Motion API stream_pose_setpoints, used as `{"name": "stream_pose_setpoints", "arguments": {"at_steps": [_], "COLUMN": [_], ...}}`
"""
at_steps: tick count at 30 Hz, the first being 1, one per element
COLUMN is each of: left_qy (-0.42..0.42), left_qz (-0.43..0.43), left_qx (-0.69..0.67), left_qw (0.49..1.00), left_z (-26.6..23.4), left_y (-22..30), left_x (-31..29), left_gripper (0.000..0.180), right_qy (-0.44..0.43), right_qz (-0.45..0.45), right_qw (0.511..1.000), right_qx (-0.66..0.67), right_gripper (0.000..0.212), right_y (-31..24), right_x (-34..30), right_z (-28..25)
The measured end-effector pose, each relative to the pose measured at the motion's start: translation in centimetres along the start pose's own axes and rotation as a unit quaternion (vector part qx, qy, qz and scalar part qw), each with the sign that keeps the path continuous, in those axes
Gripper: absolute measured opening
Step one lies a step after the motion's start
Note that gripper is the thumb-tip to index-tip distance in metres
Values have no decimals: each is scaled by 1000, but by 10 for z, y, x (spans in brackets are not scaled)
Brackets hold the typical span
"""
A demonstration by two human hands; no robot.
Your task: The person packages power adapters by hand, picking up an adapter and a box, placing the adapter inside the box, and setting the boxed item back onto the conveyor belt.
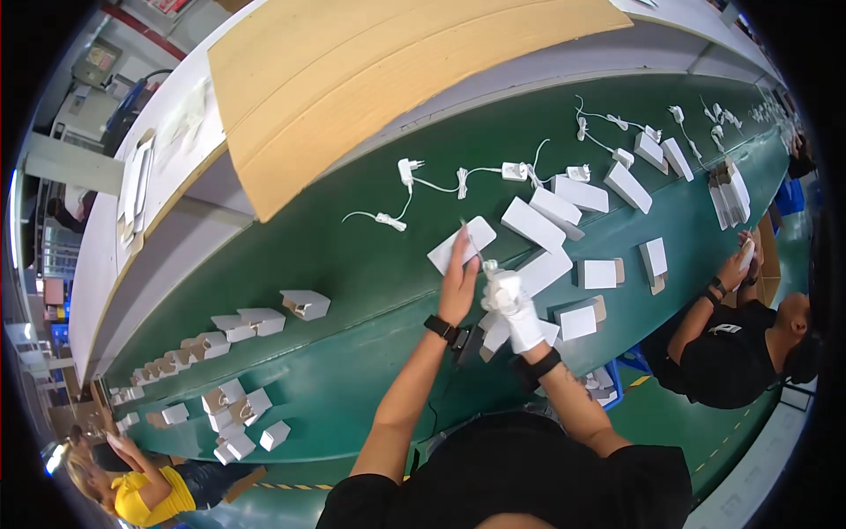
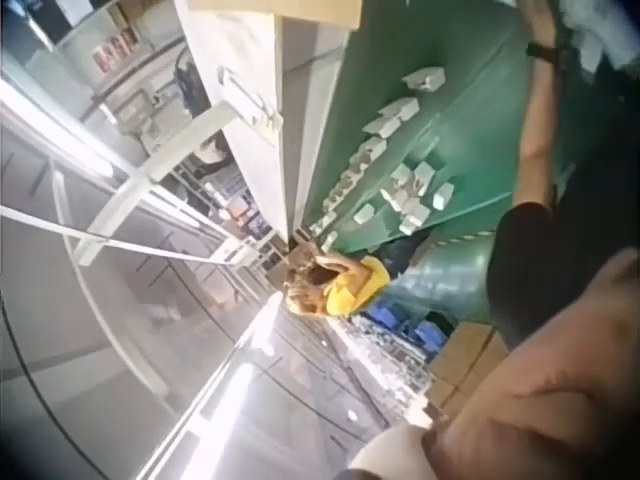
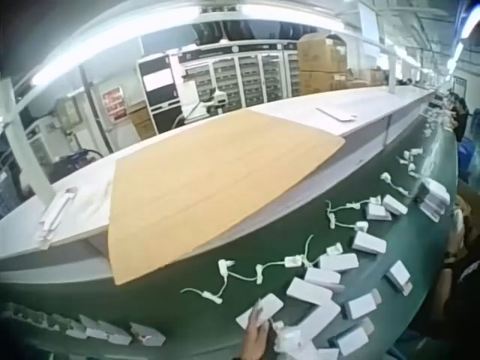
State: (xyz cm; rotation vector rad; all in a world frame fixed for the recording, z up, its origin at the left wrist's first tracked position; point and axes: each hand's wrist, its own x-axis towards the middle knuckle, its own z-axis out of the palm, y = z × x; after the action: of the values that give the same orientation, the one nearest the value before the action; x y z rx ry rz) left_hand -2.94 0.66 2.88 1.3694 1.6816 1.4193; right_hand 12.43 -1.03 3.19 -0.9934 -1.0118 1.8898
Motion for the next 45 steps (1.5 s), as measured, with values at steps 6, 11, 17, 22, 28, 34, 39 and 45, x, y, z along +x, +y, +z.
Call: {"name": "stream_pose_setpoints", "arguments": {"at_steps": [6, 11, 17, 22, 28, 34, 39, 45], "left_qy": [-136, -312, -339, -292, -262, -266, -299, -277], "left_qz": [-130, -204, -190, -183, -175, -98, -51, -59], "left_qx": [7, -163, -242, -243, -278, -173, -138, -94], "left_qw": [982, 914, 889, 907, 907, 943, 943, 954], "left_z": [-43, -72, -96, -112, -118, -130, -136, -139], "left_y": [-94, -75, -44, -40, -46, -51, -46, 0], "left_x": [27, 22, -5, -23, -52, -60, -74, -78], "left_gripper": [77, 85, 86, 86, 94, 96, 98, 99], "right_qy": [-52, -99, -175, -190, -148, -160, -235, -273], "right_qz": [142, 216, 218, 157, 92, 213, 274, 241], "right_qw": [975, 944, 947, 960, 984, 964, 930, 931], "right_qx": [165, 229, 157, 135, 32, -4, 70, -21], "right_gripper": [55, 52, 43, 51, 48, 44, 37, 36], "right_y": [-73, -103, -82, -94, -89, -59, -37, -85], "right_x": [-35, -45, -6, -38, -70, -55, -14, -25], "right_z": [-19, -10, -7, -9, 8, 49, 42, 49]}}
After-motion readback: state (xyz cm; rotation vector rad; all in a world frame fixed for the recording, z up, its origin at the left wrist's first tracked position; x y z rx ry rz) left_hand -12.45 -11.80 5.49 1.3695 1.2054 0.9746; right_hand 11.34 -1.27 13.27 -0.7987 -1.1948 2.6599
